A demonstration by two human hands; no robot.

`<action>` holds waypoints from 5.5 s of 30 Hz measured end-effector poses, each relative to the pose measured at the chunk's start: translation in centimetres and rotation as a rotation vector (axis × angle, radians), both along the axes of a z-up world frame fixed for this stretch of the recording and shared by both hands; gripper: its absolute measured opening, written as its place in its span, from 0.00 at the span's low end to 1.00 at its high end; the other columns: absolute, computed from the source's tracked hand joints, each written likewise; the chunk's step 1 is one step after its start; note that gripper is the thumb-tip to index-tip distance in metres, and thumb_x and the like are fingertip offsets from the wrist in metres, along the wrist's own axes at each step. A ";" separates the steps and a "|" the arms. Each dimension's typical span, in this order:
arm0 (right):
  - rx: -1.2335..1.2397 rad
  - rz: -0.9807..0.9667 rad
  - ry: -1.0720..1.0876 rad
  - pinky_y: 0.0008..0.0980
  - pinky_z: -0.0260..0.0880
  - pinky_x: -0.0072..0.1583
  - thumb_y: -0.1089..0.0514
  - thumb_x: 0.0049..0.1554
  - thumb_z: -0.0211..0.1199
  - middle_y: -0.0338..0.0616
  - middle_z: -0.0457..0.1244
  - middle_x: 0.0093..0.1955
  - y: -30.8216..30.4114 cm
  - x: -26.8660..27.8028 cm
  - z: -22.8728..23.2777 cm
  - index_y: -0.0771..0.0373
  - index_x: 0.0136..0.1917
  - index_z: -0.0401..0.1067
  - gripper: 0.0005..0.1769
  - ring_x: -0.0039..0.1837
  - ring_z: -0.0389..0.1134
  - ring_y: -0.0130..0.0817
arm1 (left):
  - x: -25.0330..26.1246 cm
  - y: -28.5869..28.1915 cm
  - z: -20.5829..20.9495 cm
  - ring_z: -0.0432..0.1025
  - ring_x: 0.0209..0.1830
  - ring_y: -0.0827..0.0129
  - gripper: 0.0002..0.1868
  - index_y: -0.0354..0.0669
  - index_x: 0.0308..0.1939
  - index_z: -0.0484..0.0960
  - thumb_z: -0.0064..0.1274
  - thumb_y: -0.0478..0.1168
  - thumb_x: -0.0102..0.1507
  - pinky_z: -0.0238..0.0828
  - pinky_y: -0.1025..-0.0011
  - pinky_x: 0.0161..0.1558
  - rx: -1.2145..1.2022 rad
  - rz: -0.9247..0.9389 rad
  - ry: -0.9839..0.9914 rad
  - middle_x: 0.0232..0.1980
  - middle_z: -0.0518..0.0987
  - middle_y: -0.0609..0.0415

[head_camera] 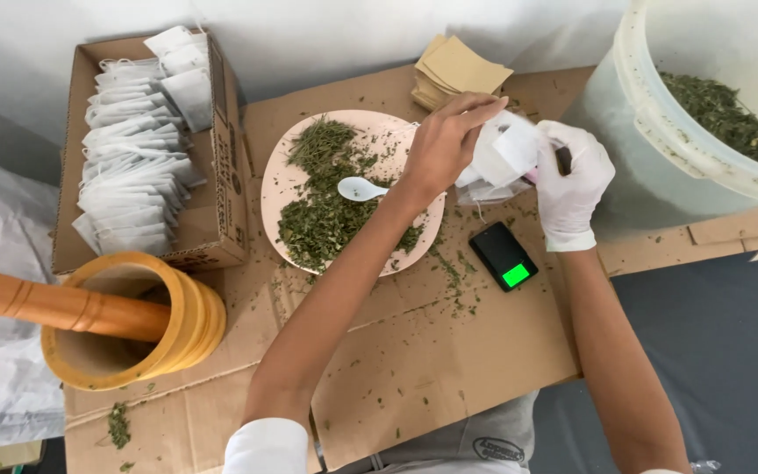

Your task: Filling small paper bags with dried tea leaves using a spoon and weighing them on a digital scale for production.

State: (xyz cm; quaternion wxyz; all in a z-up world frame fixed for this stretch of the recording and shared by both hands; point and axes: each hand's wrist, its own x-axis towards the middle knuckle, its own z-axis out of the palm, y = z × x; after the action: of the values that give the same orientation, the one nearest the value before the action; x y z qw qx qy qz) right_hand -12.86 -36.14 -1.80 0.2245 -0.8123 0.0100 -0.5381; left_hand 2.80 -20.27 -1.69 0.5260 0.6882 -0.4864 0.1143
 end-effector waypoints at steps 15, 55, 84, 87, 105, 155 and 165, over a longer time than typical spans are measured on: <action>0.050 0.004 -0.054 0.43 0.75 0.60 0.74 0.65 0.66 0.55 0.76 0.56 0.1 -1.1 0.2 0.69 0.58 0.82 0.11 0.56 0.78 0.53 | 3.1 0.6 -4.8 0.72 0.69 0.65 0.19 0.57 0.64 0.86 0.50 0.33 0.73 0.76 0.64 0.57 0.254 0.284 -0.699 0.62 0.83 0.62; 0.869 0.387 0.141 0.36 0.78 0.60 0.66 0.69 0.65 0.45 0.71 0.61 10.8 2.5 1.6 0.63 0.65 0.77 0.12 0.60 0.70 0.26 | -6.2 13.3 3.5 0.85 0.55 0.47 0.21 0.44 0.57 0.87 0.63 0.55 0.70 0.80 0.49 0.61 0.129 -0.147 0.416 0.50 0.89 0.42; 0.373 0.604 0.354 0.48 0.73 0.64 0.63 0.66 0.71 0.50 0.75 0.50 20.0 2.8 -0.1 0.62 0.52 0.83 0.02 0.60 0.77 0.52 | -6.7 23.8 2.7 0.68 0.27 0.72 0.14 0.39 0.31 0.77 0.63 0.34 0.70 0.71 0.66 0.36 -0.104 -0.032 0.432 0.25 0.76 0.48; 0.345 0.535 0.323 0.49 0.73 0.64 0.66 0.66 0.69 0.53 0.74 0.51 20.8 2.2 0.6 0.65 0.53 0.81 0.02 0.60 0.77 0.54 | -6.7 23.4 1.0 0.69 0.26 0.67 0.13 0.39 0.32 0.77 0.62 0.32 0.70 0.72 0.63 0.36 -0.069 -0.033 0.423 0.26 0.77 0.47; -0.159 0.366 -0.022 0.49 0.73 0.60 0.58 0.59 0.81 0.54 0.69 0.53 22.4 2.0 0.4 0.68 0.63 0.80 0.22 0.53 0.72 0.54 | -7.1 23.0 -0.4 0.77 0.25 0.60 0.07 0.42 0.34 0.80 0.57 0.32 0.68 0.78 0.66 0.32 -0.121 0.225 0.279 0.25 0.77 0.50; 0.494 0.782 0.498 0.51 0.67 0.70 0.65 0.59 0.75 0.55 0.67 0.71 21.3 2.2 1.5 0.61 0.52 0.79 0.08 0.72 0.70 0.50 | -6.3 24.0 0.4 0.84 0.54 0.54 0.06 0.47 0.52 0.93 0.63 0.35 0.72 0.77 0.51 0.58 -0.216 0.060 0.496 0.48 0.90 0.50; 0.530 0.827 0.553 0.56 0.65 0.73 0.61 0.63 0.70 0.55 0.65 0.76 21.3 2.3 3.0 0.56 0.52 0.79 0.04 0.77 0.67 0.53 | -6.3 24.1 1.2 0.85 0.51 0.50 0.07 0.48 0.52 0.92 0.60 0.35 0.74 0.80 0.51 0.51 -0.207 0.036 0.504 0.45 0.90 0.46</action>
State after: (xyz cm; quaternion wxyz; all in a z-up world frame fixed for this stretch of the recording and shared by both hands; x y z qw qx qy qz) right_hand -10.60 -14.80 1.23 0.6021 -0.7752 -0.1161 -0.1514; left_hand -3.46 3.84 -0.49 0.6960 0.6459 -0.3136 -0.0022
